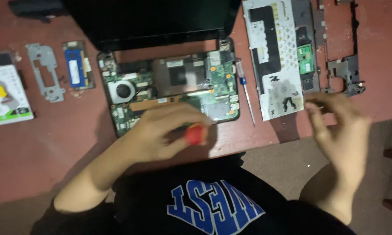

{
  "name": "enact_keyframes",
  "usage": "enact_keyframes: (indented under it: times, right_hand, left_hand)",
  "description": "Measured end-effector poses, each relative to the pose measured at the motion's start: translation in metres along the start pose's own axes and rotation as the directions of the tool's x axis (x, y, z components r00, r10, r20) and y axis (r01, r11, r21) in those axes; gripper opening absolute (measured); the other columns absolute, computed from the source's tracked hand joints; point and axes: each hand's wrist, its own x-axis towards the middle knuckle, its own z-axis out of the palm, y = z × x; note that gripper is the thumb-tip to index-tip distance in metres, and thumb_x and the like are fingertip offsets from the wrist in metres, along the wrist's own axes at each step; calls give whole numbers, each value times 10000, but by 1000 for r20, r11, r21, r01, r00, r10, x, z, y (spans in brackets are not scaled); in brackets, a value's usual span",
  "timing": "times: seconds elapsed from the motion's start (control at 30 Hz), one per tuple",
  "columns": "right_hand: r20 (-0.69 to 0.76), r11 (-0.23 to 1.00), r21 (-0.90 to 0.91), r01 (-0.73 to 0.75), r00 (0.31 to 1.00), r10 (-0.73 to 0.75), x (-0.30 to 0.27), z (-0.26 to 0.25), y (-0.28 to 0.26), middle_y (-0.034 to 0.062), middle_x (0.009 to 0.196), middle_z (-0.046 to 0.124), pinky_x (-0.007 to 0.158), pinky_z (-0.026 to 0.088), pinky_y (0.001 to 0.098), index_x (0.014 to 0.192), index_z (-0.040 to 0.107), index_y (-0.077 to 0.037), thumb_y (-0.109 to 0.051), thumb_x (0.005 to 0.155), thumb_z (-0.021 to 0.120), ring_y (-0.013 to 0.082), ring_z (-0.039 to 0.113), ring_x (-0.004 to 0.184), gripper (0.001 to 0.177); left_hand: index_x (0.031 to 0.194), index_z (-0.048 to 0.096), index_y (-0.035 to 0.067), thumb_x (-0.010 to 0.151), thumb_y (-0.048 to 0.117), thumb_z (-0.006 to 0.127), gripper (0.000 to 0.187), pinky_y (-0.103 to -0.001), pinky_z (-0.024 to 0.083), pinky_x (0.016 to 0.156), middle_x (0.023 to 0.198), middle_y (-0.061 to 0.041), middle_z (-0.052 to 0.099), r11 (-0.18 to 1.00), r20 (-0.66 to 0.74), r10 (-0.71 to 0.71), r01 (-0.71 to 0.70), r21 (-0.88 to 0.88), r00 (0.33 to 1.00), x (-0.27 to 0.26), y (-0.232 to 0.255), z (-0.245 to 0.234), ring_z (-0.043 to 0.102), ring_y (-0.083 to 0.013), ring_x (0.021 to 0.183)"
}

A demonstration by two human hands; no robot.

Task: Disassembling a laptop by removing screws and internal components using a screwdriver

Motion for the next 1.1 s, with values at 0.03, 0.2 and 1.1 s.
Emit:
enact_keyframes:
  times: [0.03, 0.2, 1.1]
  right_hand:
    - [24, 999, 15, -39, 999, 39, -4, 10, 10, 208, 1073, 723, 692, 568, 288, 1161, 693, 78, 15, 1010, 649, 241, 691, 803, 170]
    - [-22, 994, -27, -104, 994, 104, -27, 47, 45, 142, 1021, 687, 901, 542, 373, 1107, 715, 14, 32, 935, 689, 254, 636, 921, 174]
    - [-94, 1000, -15, -10, 996, 8, -9, 70, 47, 91, 969, 573, 767, 496, 381, 979, 736, -31, -193, 941, 723, 279, 515, 943, 167]
  left_hand:
    - [1132, 614, 43, 925, 121, 668, 227, -320, 608, 872, 1036, -99, 702, 998, -71, -68, 69, 14, 995, -2, 3, -1, 716, -221, 936]
    - [1008, 652, 23, 804, 139, 765, 260, -305, 630, 862, 1000, -104, 731, 982, -306, -164, 184, 39, 938, 3, 12, 4, 763, -223, 910]
    - [984, 574, -48, 779, 68, 753, 296, -366, 693, 820, 921, -161, 676, 988, -406, -135, 154, 14, 904, 19, -13, 31, 758, -335, 895]
